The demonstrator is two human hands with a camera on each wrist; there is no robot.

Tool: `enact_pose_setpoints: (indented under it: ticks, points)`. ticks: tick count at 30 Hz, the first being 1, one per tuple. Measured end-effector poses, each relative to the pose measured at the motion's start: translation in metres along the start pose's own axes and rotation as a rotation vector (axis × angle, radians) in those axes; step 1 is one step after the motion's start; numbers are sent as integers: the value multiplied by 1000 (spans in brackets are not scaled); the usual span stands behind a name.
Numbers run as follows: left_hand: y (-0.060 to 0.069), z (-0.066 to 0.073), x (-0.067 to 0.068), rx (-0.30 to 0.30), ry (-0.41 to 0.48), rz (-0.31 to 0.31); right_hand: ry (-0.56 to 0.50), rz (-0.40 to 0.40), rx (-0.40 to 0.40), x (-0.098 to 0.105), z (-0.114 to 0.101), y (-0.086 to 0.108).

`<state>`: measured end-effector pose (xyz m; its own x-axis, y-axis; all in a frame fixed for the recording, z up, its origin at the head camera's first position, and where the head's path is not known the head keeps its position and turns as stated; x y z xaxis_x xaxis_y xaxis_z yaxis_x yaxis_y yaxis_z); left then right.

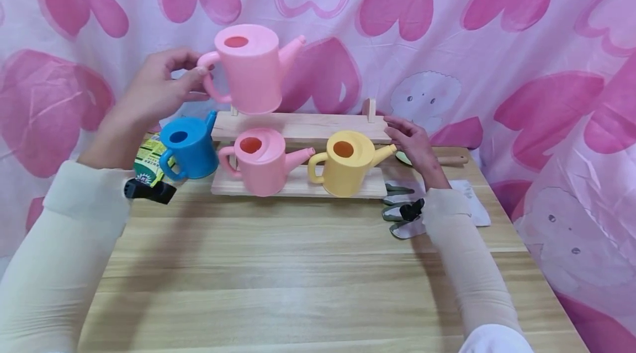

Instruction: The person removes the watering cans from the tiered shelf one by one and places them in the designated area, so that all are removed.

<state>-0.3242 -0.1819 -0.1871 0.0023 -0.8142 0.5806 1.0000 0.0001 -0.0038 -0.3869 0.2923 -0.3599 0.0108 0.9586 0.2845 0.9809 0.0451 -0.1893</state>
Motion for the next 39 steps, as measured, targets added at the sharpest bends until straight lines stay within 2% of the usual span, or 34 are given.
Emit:
enact_pose_setpoints:
  ticks: [5, 7, 10, 15, 21, 25, 29, 32, 36, 39]
  points:
    - [14, -23, 16, 58, -13, 23, -2, 0, -5, 0, -5, 3]
    - [19, -32, 23, 80, -21, 34, -9, 1, 0, 1, 3, 0]
    - [26, -45, 31, 103, 20, 45, -12, 11, 8, 4, 13, -4]
    - [38, -61, 45, 84, 120, 59, 0, 29, 19, 7, 17, -4]
    - [55, -85, 59, 55, 151, 96, 5, 30, 33, 6, 13, -4]
    - [68, -101, 63, 49, 132, 119, 4, 27, 36, 6, 12, -4]
    - [81, -120, 63, 122, 61, 149, 1, 27, 38, 4, 12, -5]
    - [92, -131, 64, 141, 51, 170, -4, 25, 39, 2, 12, -5]
    - [106, -138, 64, 70, 105, 176, 2, 17, 51, 1, 12, -6]
    - [114, -143, 60, 42, 85, 176, 3, 19, 55, 2, 11, -6]
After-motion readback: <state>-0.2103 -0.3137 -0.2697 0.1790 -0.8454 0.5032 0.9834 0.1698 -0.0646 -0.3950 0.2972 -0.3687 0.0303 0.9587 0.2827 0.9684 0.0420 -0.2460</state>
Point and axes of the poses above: each hand's wrist, its own y-axis away from the middle knuckle, its own x-axis out of the back of the hand, z = x × y, the point moved 10 cm from there along -y, towards the middle knuckle, and after that the axes turned 11 degrees about x, right-handed, at the moved point
